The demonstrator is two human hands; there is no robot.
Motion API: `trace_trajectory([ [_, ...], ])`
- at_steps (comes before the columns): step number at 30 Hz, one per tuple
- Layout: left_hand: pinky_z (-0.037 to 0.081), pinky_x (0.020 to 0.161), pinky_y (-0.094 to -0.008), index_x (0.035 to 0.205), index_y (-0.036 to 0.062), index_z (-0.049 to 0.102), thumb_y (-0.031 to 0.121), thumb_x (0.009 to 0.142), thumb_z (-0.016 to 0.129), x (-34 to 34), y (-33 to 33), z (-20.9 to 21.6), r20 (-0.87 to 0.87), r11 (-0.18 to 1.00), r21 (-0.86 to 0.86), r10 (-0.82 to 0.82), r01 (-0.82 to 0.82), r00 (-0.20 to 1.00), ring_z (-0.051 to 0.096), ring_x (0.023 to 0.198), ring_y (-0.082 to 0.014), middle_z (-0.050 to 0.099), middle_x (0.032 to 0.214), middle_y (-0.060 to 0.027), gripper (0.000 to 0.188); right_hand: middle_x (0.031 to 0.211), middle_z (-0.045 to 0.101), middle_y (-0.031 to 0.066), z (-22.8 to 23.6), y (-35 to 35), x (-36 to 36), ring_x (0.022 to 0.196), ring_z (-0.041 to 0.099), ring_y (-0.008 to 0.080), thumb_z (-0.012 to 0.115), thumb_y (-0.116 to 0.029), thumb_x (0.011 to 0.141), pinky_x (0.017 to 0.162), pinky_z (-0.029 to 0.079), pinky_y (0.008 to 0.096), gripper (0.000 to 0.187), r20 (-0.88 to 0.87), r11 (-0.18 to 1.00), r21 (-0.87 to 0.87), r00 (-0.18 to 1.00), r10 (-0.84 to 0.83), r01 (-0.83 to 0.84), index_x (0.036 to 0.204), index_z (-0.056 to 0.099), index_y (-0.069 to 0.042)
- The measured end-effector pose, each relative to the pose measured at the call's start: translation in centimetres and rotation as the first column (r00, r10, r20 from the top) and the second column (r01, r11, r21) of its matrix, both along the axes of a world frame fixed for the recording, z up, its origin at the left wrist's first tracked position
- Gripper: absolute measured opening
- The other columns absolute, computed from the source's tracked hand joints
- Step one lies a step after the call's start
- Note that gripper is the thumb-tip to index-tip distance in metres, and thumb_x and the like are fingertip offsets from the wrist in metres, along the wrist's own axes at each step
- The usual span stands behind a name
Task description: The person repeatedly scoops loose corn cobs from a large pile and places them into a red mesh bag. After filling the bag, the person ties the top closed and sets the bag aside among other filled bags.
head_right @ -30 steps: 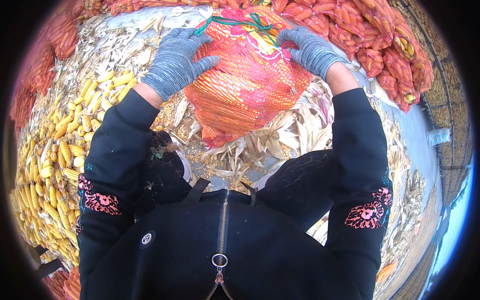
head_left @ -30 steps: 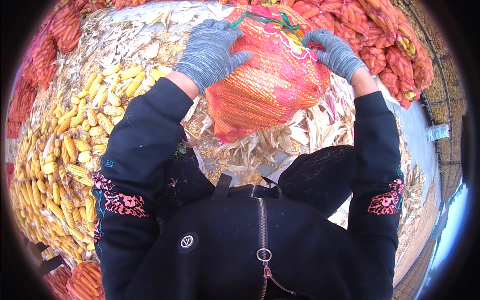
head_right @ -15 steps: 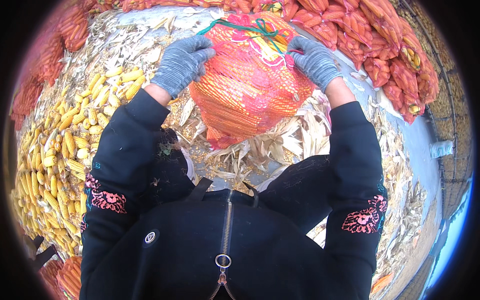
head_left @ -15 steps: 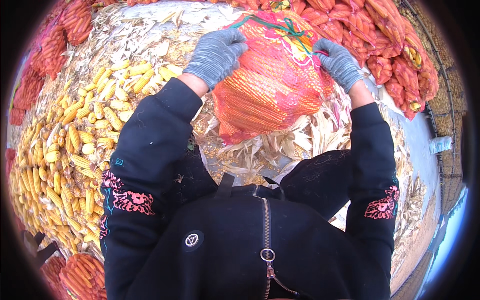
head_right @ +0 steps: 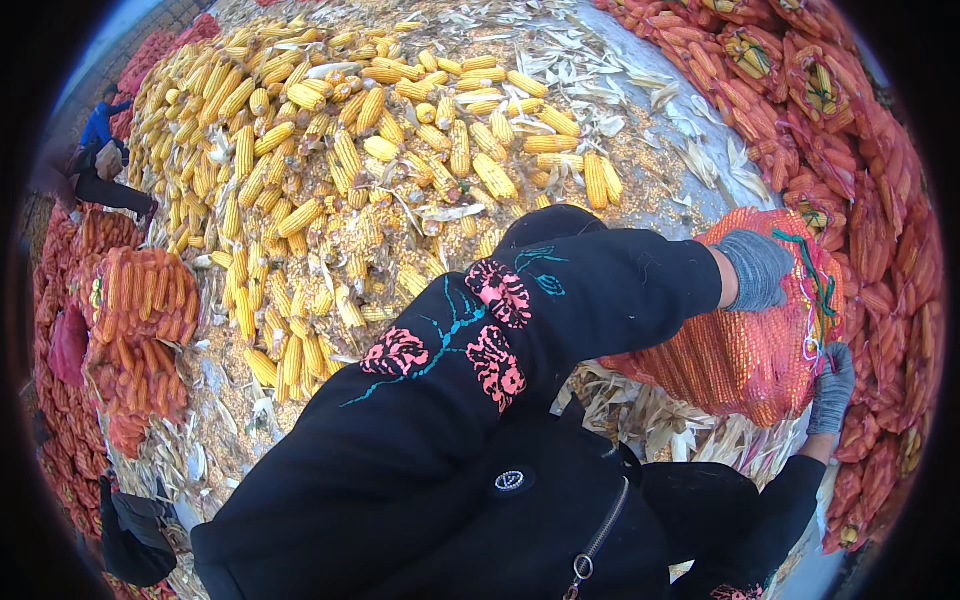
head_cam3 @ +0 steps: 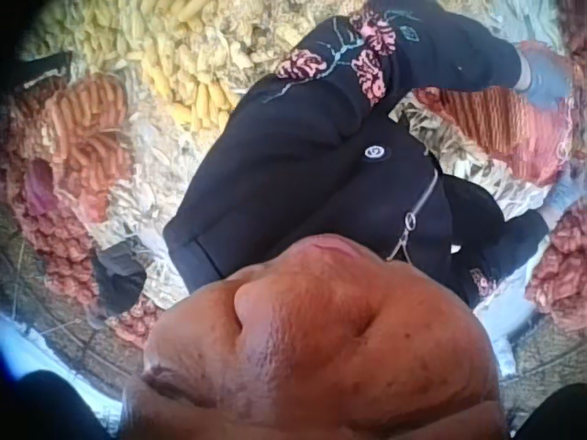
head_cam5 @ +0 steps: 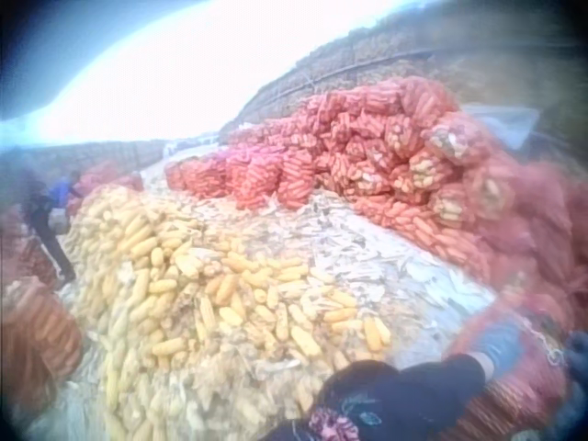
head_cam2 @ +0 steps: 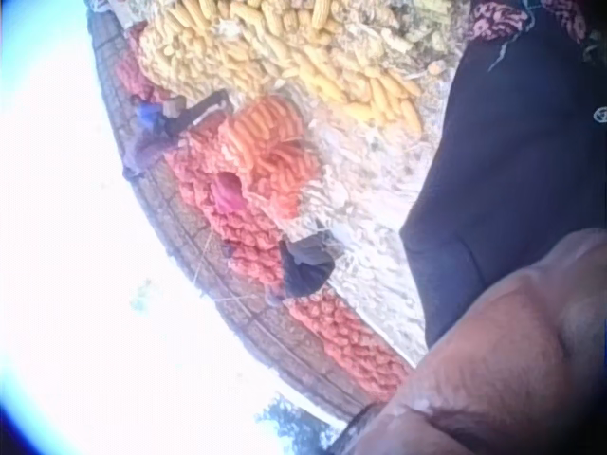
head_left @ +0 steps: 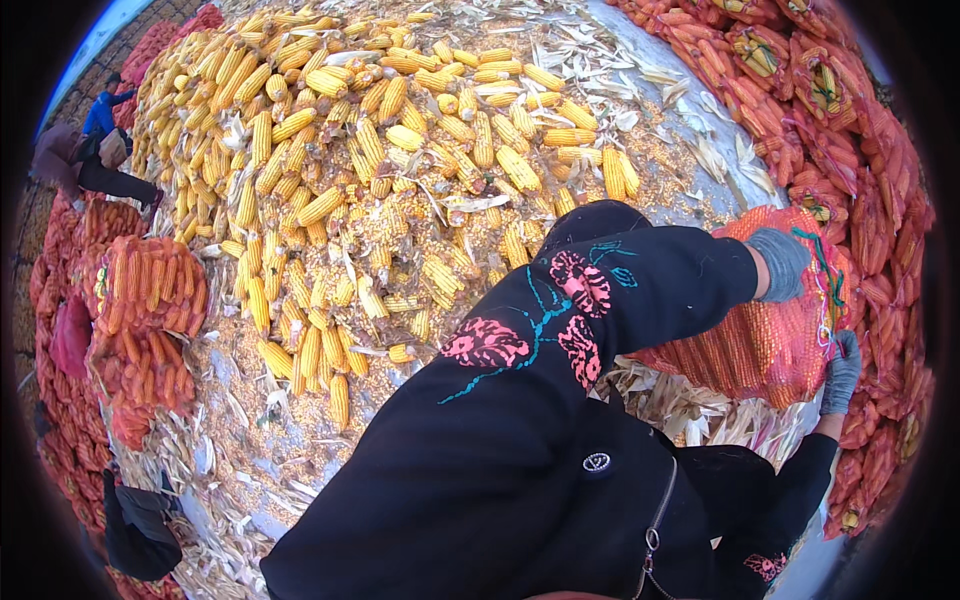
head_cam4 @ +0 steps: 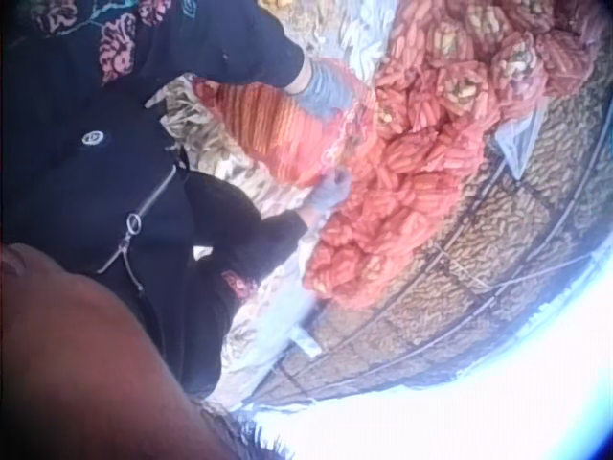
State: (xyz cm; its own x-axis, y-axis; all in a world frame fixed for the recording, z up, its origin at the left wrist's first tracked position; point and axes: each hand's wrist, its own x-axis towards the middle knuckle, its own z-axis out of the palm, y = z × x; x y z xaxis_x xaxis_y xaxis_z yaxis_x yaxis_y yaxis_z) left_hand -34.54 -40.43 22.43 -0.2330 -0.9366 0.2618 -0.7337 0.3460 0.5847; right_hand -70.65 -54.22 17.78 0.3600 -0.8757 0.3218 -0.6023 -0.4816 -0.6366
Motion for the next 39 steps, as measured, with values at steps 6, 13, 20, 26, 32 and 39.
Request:
trace_trajectory([
  [6,0.047,0.081,-0.0448,0.102,0.0036,0.061,0.036,0.076,0.063,-1.3,0.1,-3.2,-0.167,0.996,-0.088,0.017,-0.032,0.986,0.060,0.097,-0.0351,0.060,0.103,-0.0185,0.041,0.084,0.054,-0.0010,1.3,-1.3,-1.4,0.081,0.051,0.0092,0.059,0.002,0.080,0.078,0.042,0.0227,0.011,-0.069,0.978,0.157,0.986,0.149,-0.137,0.089,0.058,-0.005],
  [13,0.049,0.072,-0.0451,0.089,0.0019,0.067,0.066,0.074,0.056,0.6,0.1,-0.4,-0.051,0.998,0.052,0.034,-0.031,0.998,0.064,0.080,-0.0350,0.066,0.085,-0.0190,0.066,0.090,0.065,0.0128,5.2,3.9,6.0,0.083,0.060,0.0183,0.054,0.000,0.077,0.080,0.047,0.0286,0.034,-0.455,0.995,-0.090,0.891,0.002,-0.048,0.110,0.057,0.007],
  [20,0.049,0.069,-0.0435,0.086,0.0076,0.068,0.061,0.080,0.055,2.0,-0.3,-0.4,0.050,0.994,-0.044,-0.097,0.099,0.994,0.063,0.076,-0.0338,0.065,0.082,-0.0163,0.055,0.066,0.050,0.0177,7.8,10.8,11.6,0.061,0.051,0.0332,0.062,-0.009,0.075,0.058,0.041,0.0380,0.013,-0.464,0.946,-0.308,0.884,-0.053,-0.105,0.075,0.052,0.000],
  [26,0.041,0.055,-0.0304,0.079,0.0041,0.066,0.032,0.086,0.064,1.8,-0.4,-0.3,-0.158,0.996,0.079,-0.038,0.051,0.987,0.048,0.056,-0.0136,0.054,0.060,-0.0061,0.029,0.061,0.050,0.0141,7.1,10.2,11.1,0.057,0.053,0.0315,0.067,-0.020,0.077,0.053,0.039,0.0403,0.022,-0.303,0.936,-0.351,0.948,-0.102,-0.012,0.067,0.054,-0.006],
  [32,0.031,0.052,-0.0265,0.066,0.0027,0.049,0.014,0.088,0.063,2.4,0.6,-0.2,-0.352,0.998,0.050,0.058,-0.043,0.934,0.033,0.059,-0.0084,0.035,0.059,0.0012,0.029,0.063,0.055,0.0116,6.6,9.7,12.5,0.060,0.058,0.0308,0.058,-0.038,0.082,0.053,0.042,0.0442,0.031,-0.392,0.913,-0.409,0.903,-0.177,0.001,0.070,0.060,-0.009],
  [39,0.045,0.075,-0.0387,0.101,-0.0076,0.062,0.019,0.090,0.052,4.4,1.6,0.3,0.016,0.979,-0.205,0.005,-0.001,1.000,0.058,0.079,-0.0294,0.063,0.092,-0.0170,0.030,0.063,0.054,0.0055,7.3,9.4,11.0,0.055,0.054,0.0249,0.064,-0.039,0.074,0.045,0.037,0.0411,0.025,-0.465,0.919,-0.338,0.885,0.026,-0.205,0.070,0.064,-0.014],
])
